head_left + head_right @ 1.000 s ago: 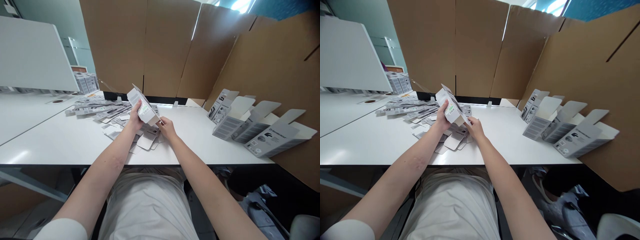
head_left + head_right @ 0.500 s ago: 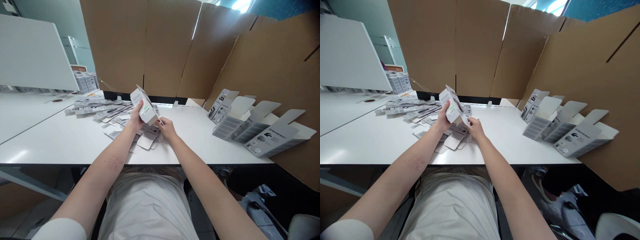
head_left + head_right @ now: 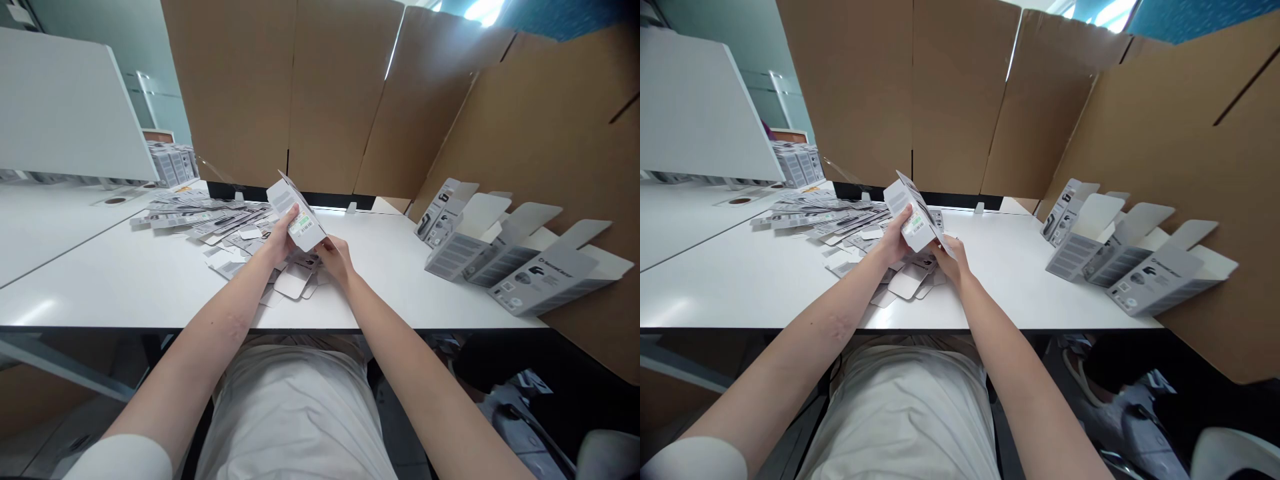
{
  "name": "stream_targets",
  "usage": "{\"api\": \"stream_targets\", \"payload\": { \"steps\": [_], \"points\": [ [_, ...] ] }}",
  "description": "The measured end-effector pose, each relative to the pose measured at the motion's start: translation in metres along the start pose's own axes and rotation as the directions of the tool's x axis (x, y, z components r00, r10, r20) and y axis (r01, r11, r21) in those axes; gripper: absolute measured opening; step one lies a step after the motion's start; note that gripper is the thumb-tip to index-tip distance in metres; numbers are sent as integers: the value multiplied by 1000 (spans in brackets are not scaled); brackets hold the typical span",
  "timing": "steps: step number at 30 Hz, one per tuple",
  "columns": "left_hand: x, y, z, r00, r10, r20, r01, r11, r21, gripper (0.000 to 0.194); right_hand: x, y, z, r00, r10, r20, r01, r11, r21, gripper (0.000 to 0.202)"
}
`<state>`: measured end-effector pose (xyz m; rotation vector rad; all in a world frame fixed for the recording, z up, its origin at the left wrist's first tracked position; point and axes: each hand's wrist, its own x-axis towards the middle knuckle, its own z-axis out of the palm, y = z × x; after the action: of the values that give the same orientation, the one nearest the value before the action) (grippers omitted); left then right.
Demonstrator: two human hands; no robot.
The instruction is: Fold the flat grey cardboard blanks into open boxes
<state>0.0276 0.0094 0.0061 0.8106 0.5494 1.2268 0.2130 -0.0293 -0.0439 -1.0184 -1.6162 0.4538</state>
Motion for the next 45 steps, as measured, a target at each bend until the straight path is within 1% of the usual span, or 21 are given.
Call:
{"api": "stream_targets", "payload": {
  "steps": [3,6,9,11,14,16,18,20,22,24,26,28,31,33,35,38,41,45],
  "points": [
    [0,0,0,1000,3,23,-3,1000,-6,55,0,0,-1,995,-29,-94,33,999,37,55],
    [-1,-1,-1,997,-10,78,9,1000,18,58,0,0,-1,981,-60,-185,68,997,37,56],
    [-1,-2,-2,990,-41,137,31,997,75,59,2,0,-1,962,-106,-251,115,993,19,55],
    [0,-3,-3,988,-56,147,43,995,89,62,3,0,-2,951,-143,-273,147,989,-7,53],
    [2,-3,-4,990,-62,125,51,995,88,64,3,0,-6,940,-234,-250,213,971,-109,47],
    [3,-2,-3,995,-61,84,52,993,110,61,2,-1,-10,941,-270,-205,220,946,-238,45],
    [4,-1,-3,998,-69,13,67,988,139,58,1,-2,-14,958,-246,-150,172,906,-386,42],
    [4,-1,-2,995,-82,-65,91,984,152,60,1,-4,-16,976,-195,-102,118,857,-502,40],
    [3,-1,-1,990,-88,-111,105,982,158,63,1,-6,-16,986,-155,-58,95,818,-567,37],
    [1,-1,0,988,-94,-122,113,980,164,61,2,-8,-15,991,-133,-7,103,801,-590,34],
    [0,-2,1,987,-98,-126,118,980,158,50,2,-10,-13,992,-122,33,119,811,-572,32],
    [0,-1,1,986,-83,-143,101,987,127,35,3,-10,-12,994,-104,33,106,843,-528,27],
    [3,2,0,985,-36,-169,44,998,39,23,4,-9,-10,1000,-24,-7,19,903,-428,14],
    [5,4,-1,987,-3,-160,0,1000,-21,22,3,-8,-9,998,57,25,-45,935,-352,13],
    [6,5,-3,992,26,-126,-33,998,-55,23,2,-7,-8,990,114,88,-83,951,-298,17],
    [4,6,-3,998,30,-49,-33,998,-52,28,0,-6,-5,983,122,139,-82,961,-264,14],
    [1,4,-2,1000,18,5,-18,999,-35,32,1,-6,-5,986,110,123,-75,963,-260,12],
    [1,3,-5,1000,8,13,-7,998,-55,37,4,-4,-7,992,119,36,-105,957,-270,16]
  ]
}}
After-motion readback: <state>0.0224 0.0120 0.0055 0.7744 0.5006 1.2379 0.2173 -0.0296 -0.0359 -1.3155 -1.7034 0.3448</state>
